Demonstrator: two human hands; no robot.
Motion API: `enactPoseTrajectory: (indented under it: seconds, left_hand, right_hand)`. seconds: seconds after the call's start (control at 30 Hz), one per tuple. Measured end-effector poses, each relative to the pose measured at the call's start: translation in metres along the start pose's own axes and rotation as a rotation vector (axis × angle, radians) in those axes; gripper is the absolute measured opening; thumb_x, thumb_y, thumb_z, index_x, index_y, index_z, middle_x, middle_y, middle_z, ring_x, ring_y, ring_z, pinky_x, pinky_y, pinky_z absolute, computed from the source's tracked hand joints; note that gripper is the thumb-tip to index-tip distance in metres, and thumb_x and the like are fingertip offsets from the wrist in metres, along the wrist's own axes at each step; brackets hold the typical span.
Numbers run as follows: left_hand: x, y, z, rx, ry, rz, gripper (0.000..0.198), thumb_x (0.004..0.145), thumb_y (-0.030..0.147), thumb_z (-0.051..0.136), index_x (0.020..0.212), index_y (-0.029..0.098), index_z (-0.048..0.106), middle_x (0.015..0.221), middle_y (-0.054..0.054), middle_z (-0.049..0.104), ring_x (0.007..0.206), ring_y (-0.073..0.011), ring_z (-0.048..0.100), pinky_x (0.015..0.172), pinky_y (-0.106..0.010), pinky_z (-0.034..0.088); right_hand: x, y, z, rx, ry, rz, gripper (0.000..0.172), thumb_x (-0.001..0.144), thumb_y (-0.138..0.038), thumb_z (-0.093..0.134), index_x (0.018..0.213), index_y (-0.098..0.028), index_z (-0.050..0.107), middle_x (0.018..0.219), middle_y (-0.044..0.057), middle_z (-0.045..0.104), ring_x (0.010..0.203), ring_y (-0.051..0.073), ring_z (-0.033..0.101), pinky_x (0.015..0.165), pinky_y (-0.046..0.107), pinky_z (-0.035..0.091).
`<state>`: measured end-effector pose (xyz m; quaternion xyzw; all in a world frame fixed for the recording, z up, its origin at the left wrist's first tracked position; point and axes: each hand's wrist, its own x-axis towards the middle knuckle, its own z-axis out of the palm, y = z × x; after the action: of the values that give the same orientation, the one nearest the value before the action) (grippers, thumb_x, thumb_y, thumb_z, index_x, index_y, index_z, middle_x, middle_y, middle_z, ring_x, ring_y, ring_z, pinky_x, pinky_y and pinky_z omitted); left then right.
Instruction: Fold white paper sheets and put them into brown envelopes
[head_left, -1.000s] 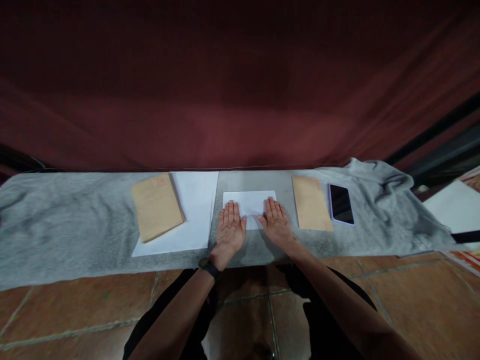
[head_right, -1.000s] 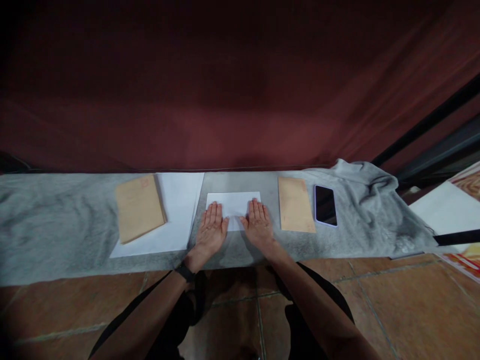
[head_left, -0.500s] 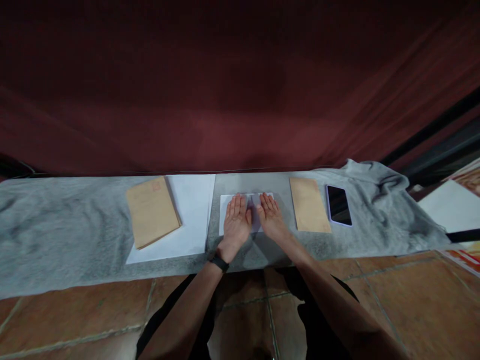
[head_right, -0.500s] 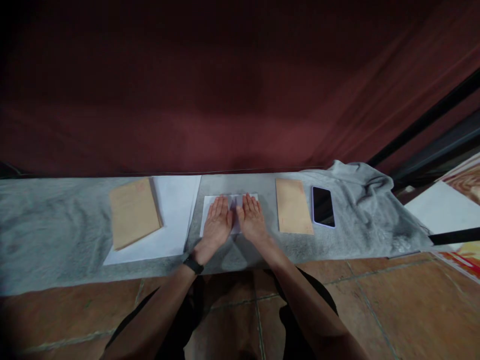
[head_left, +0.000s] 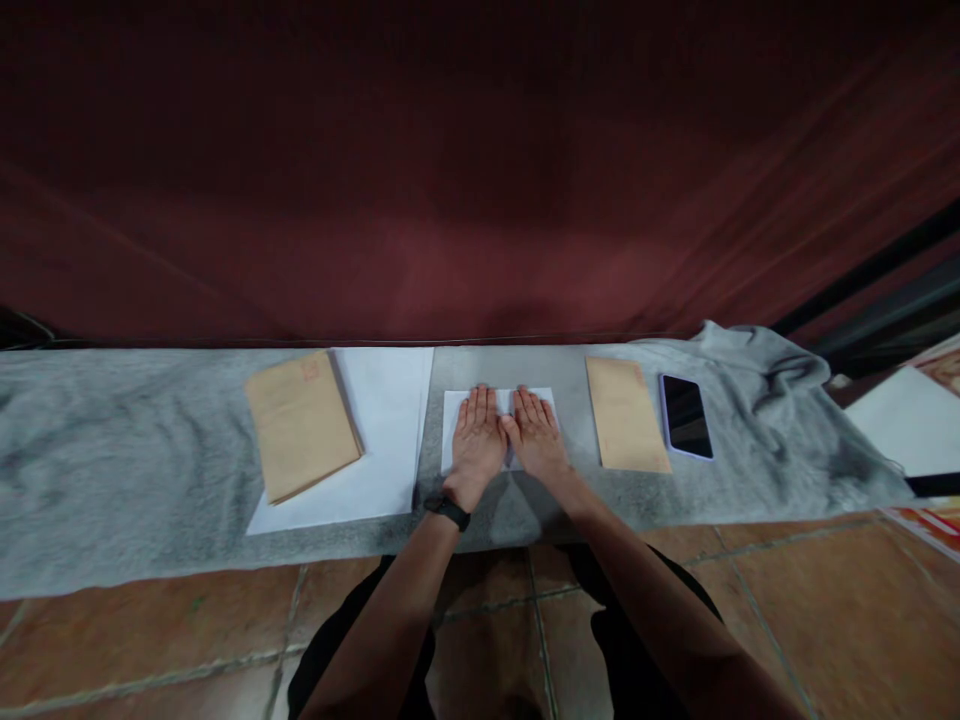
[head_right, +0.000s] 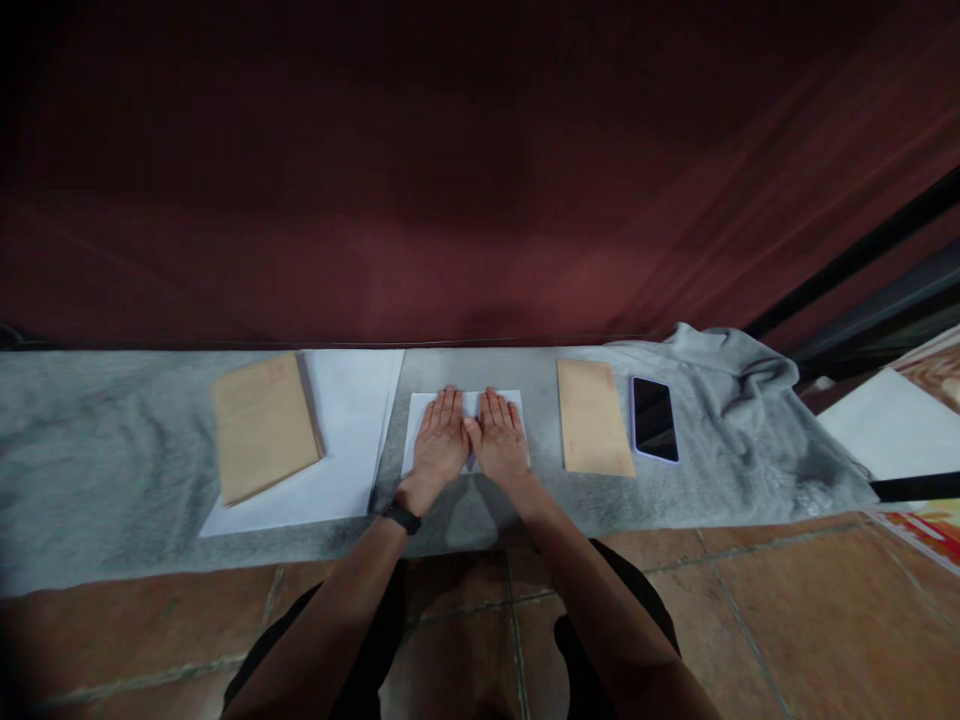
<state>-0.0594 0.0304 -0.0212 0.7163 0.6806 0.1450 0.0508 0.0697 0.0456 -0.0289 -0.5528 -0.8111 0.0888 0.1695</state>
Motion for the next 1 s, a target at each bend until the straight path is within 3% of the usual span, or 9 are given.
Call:
enactPoseTrajectory:
  seconds: [0.37,0.67,0.8,0.9,1.0]
  left_hand:
    - [-0.007,-0.013,-0.003,0.12,0.035,-0.161,0.064,0.103,0.031,0.035,0.157,-0.003,0.033,0.166,-0.023,0.029,0.157,-0.0302,0.025,0.129,-0.047,0.022]
    - [-0.033,-0.026,-0.009,0.12,0.135,-0.143,0.068,0.104,0.039,0.036,0.156,-0.005,0.033,0.163,-0.028,0.033,0.155,-0.0353,0.03,0.126,-0.054,0.028]
    - [-0.05,-0.016,-0.015,0.103,0.169,-0.028,0.065,0.105,0.035,0.034,0.159,0.0,0.027,0.165,-0.024,0.032,0.157,-0.0316,0.024,0.128,-0.053,0.027]
    - [-0.066,-0.002,-0.011,0.083,0.107,0.116,0.061,0.104,0.025,0.03,0.161,0.004,0.024,0.167,-0.019,0.032,0.158,-0.0279,0.022,0.128,-0.05,0.029]
    - [-0.079,0.006,-0.004,0.076,0.04,0.19,0.062,0.101,0.016,0.027,0.161,0.003,0.024,0.167,-0.019,0.032,0.157,-0.0273,0.023,0.127,-0.049,0.031]
  right_hand:
    - [-0.013,0.026,0.005,-0.195,0.143,0.066,0.07,0.109,-0.048,0.028,0.157,0.003,0.035,0.162,0.026,0.036,0.15,0.036,0.038,0.124,0.054,0.027]
    - [-0.033,0.037,-0.005,-0.178,0.181,0.057,0.075,0.108,-0.052,0.032,0.155,0.007,0.036,0.161,0.03,0.035,0.152,0.039,0.034,0.122,0.058,0.029]
    - [-0.045,0.021,-0.014,-0.071,0.135,-0.015,0.068,0.109,-0.046,0.027,0.161,-0.002,0.027,0.167,0.023,0.029,0.157,0.033,0.025,0.125,0.056,0.026]
    - [-0.055,-0.001,-0.015,0.035,0.023,-0.117,0.065,0.11,-0.045,0.021,0.164,-0.01,0.022,0.169,0.015,0.028,0.159,0.026,0.021,0.128,0.049,0.025]
    - [-0.063,-0.015,-0.012,0.058,-0.054,-0.174,0.066,0.11,-0.047,0.019,0.163,-0.009,0.026,0.168,0.015,0.031,0.158,0.023,0.023,0.13,0.046,0.022]
